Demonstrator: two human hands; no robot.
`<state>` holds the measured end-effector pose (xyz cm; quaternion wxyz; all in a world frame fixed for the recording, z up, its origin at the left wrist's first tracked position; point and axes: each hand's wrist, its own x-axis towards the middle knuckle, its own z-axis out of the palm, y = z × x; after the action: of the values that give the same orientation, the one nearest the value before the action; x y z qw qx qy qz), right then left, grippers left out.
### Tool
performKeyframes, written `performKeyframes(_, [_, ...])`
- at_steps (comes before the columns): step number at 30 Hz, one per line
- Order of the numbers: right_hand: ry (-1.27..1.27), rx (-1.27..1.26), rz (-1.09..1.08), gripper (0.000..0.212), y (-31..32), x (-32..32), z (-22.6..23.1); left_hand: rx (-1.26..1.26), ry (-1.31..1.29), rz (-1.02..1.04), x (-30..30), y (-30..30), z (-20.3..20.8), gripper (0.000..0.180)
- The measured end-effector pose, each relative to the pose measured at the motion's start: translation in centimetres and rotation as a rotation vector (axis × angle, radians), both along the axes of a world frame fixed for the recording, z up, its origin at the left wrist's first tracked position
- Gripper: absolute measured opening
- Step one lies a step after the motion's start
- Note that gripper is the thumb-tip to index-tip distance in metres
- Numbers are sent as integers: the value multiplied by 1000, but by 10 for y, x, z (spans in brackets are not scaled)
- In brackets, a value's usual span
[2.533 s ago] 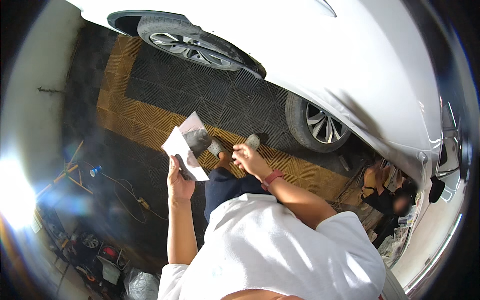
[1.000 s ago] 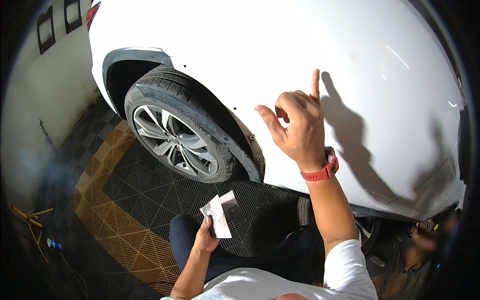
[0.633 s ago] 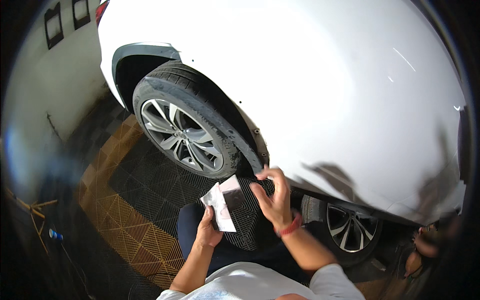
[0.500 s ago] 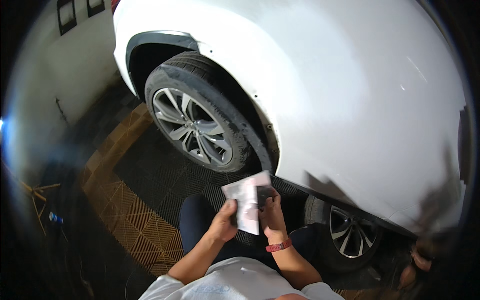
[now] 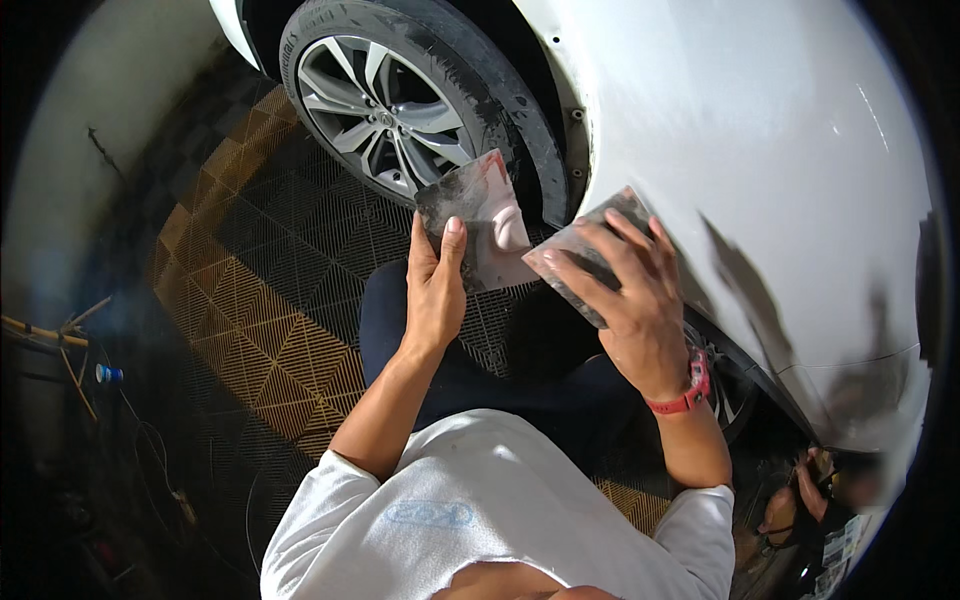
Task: The person sits on the floor and sands the front bumper of a white car using a sanding block. They move along the side of the vehicle, sanding the area around the front wheel arch and the lower bumper section.
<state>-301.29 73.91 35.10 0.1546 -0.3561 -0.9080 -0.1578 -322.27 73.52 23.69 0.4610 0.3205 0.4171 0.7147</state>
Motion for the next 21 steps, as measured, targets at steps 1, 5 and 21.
performKeyframes(1, [11,-12,43,41,7,-4,-6,37,29,-3,-1,3,4,51])
performKeyframes(5, [113,-22,76,49,4,-26,-14,8,224,164,5,-1,8,45])
performKeyframes(21, [381,363,-85,45,39,25,169,-283,-794,-279,-4,54,-186,41])
